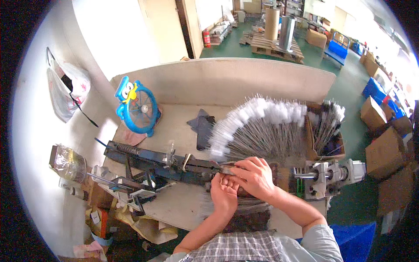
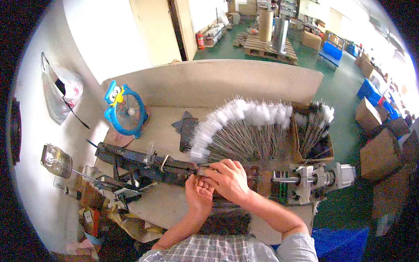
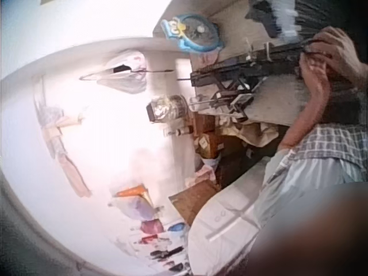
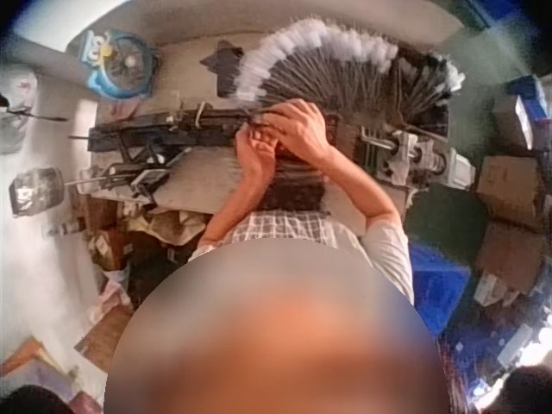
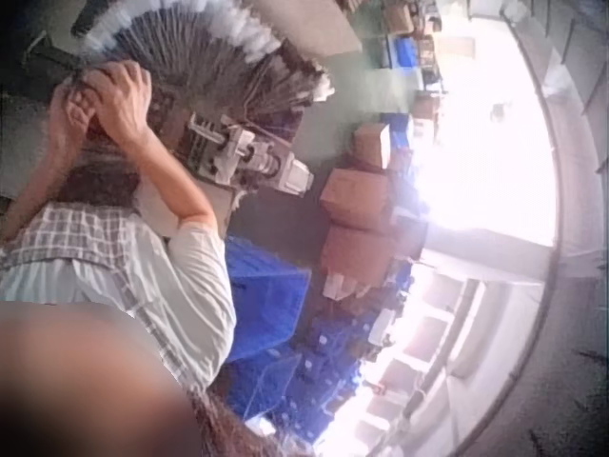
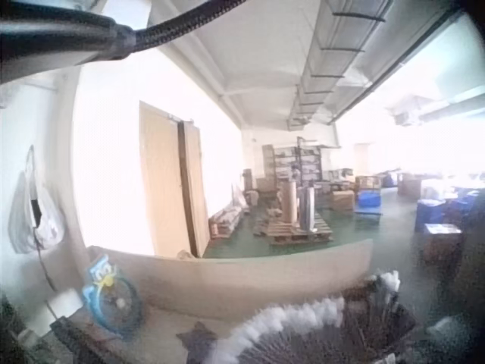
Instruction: Processing and assembling industrial brush rods using a production fixture on a workshop table.
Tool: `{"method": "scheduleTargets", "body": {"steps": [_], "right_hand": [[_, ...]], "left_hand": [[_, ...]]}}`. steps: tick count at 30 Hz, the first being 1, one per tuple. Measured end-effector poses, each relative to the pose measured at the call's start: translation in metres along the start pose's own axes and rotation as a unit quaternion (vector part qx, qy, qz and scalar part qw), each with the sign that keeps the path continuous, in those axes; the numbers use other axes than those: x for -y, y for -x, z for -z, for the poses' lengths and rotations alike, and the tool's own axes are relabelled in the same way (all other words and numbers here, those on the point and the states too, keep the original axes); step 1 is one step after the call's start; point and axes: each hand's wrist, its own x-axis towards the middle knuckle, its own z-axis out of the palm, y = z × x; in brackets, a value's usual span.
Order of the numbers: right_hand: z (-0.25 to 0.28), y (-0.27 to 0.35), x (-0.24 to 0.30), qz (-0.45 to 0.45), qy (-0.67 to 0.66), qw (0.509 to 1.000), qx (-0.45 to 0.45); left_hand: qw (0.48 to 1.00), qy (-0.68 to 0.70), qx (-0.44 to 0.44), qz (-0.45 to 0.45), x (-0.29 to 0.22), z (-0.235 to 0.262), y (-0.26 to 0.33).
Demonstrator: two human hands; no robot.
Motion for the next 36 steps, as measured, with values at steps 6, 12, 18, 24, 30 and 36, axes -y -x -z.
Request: {"method": "scheduleTargets", "body": {"steps": [6, 12, 18, 24, 30, 36], "right_hand": [[0.005, 0.0, 0.0, -0.015, -0.008, 0.999, 0.03], [0.009, 0.007, -0.007, -0.015, -0.004, 0.999, 0.03], [0.007, 0.004, -0.005, -0.006, 0.001, 1.0, 0.015], [0.0, 0.001, -0.001, -0.003, -0.005, 1.0, -0.005], [-0.004, 0.008, -0.005, 0.0, 0.007, 1.0, -0.009], [0.001, 0.007, -0.005, -0.006, 0.011, 1.0, 0.012]], "left_hand": [[1.0, -0.012, -0.003, -0.009, 0.0, 0.005, -0.001], [0.993, -0.1, -0.003, -0.066, 0.004, -0.012, 0.006], [0.994, -0.098, -0.001, -0.048, 0.001, -0.011, 0.003], [0.996, -0.074, -0.009, -0.042, 0.002, -0.007, 0.002], [0.997, -0.07, -0.006, -0.042, 0.003, -0.005, 0.001], [0.995, -0.089, 0.003, -0.051, 0.003, -0.009, 0.004]]}}
